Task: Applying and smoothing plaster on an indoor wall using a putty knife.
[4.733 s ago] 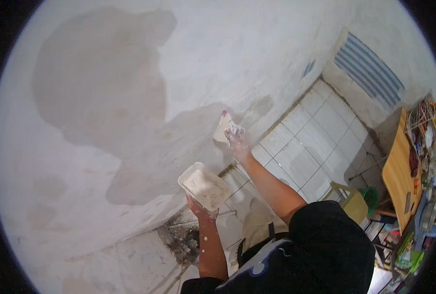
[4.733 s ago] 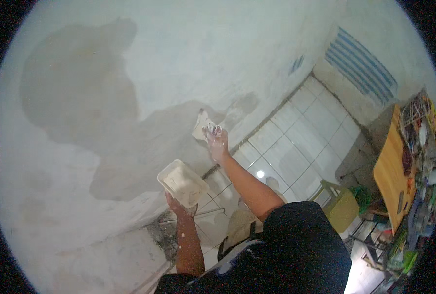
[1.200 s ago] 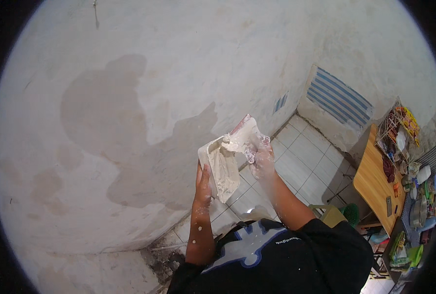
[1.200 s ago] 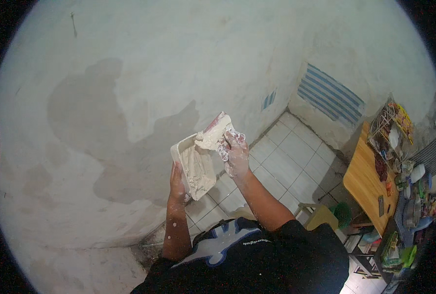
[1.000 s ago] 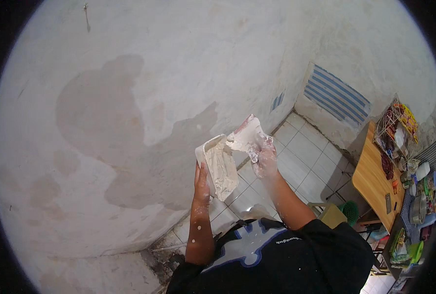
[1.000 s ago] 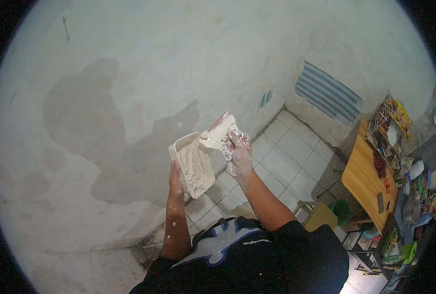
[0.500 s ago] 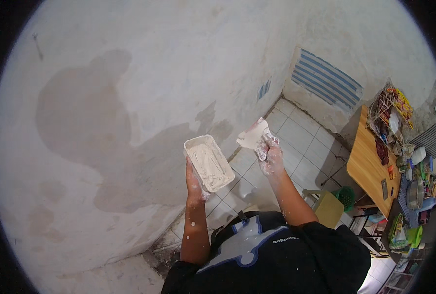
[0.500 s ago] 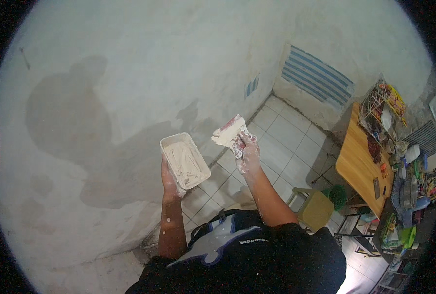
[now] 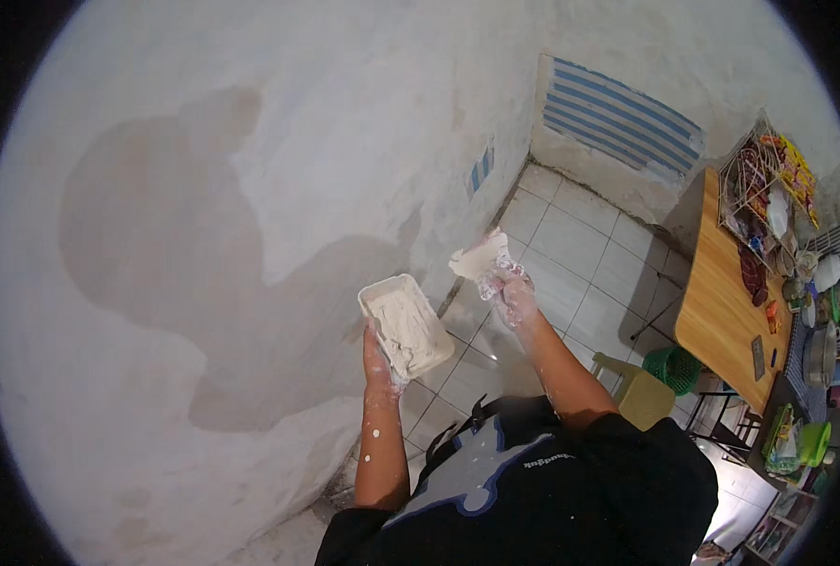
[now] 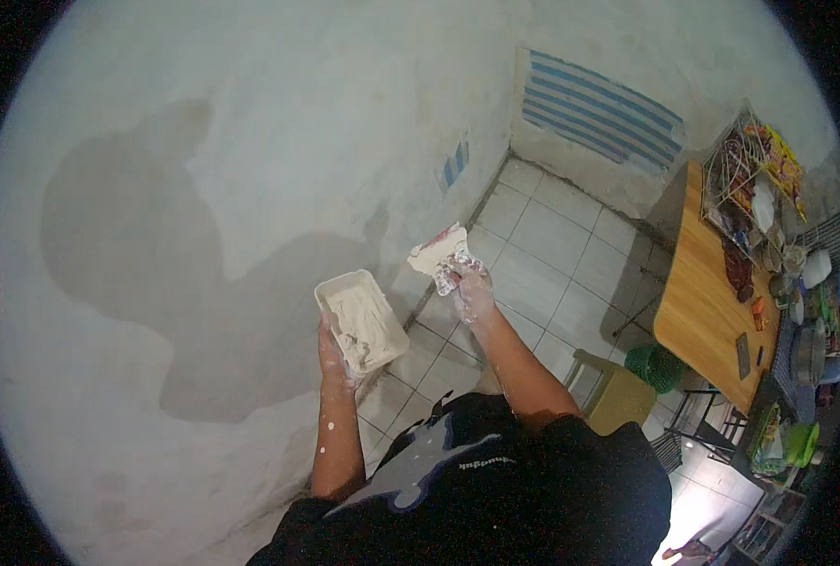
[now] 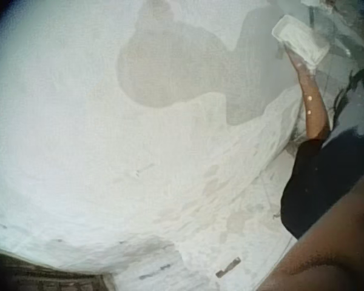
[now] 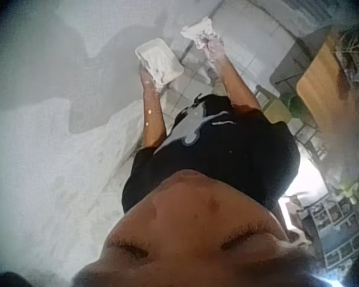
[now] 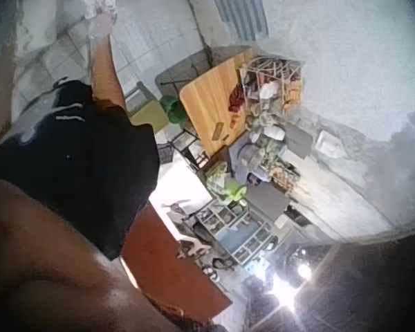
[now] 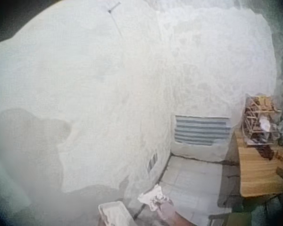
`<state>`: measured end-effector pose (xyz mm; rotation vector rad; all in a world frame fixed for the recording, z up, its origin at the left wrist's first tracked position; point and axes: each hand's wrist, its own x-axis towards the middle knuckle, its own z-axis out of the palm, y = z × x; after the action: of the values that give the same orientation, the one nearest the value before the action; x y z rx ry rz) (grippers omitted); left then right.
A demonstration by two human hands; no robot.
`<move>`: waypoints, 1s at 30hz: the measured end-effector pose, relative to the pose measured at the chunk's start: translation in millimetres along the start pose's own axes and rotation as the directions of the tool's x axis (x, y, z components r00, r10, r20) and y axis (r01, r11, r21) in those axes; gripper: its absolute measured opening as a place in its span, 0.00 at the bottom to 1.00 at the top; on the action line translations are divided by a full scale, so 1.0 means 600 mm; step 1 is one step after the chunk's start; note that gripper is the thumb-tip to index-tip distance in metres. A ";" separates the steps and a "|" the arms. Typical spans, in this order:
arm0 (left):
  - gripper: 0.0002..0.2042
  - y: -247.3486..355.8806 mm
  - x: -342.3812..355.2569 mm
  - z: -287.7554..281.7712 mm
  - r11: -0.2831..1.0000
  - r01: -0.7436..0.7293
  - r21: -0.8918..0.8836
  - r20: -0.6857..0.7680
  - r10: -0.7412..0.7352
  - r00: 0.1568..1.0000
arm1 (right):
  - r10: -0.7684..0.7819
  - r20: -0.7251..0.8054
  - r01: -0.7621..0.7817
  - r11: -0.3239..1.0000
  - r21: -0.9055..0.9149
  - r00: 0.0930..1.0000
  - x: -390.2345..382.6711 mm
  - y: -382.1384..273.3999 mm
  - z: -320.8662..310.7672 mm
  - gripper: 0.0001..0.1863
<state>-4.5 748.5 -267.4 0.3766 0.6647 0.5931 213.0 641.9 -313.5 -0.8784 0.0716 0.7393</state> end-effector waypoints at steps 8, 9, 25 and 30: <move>0.29 -0.019 0.041 0.112 0.986 -0.058 0.158 -0.226 0.094 0.970 | -0.059 0.208 0.040 0.994 0.097 0.976 0.250 0.054 -0.086 0.07; 0.29 -0.022 0.049 0.132 0.988 -0.057 0.146 -0.261 0.094 0.961 | -0.209 0.076 0.205 0.977 0.059 0.975 0.331 0.105 -0.108 0.06; 0.32 -0.024 0.041 0.145 0.975 -0.165 0.146 -0.397 0.210 0.894 | -0.441 0.437 0.564 0.213 -0.798 0.784 0.292 0.137 0.026 0.16; 0.32 -0.033 0.064 0.171 0.974 -0.182 0.133 -0.305 0.215 0.928 | -0.586 0.385 0.522 0.078 -0.849 0.713 0.451 0.138 -0.123 0.11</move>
<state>96.5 742.6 -220.2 0.4527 0.9775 0.8252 383.2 773.8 -511.2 -1.9268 -0.7350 -0.1281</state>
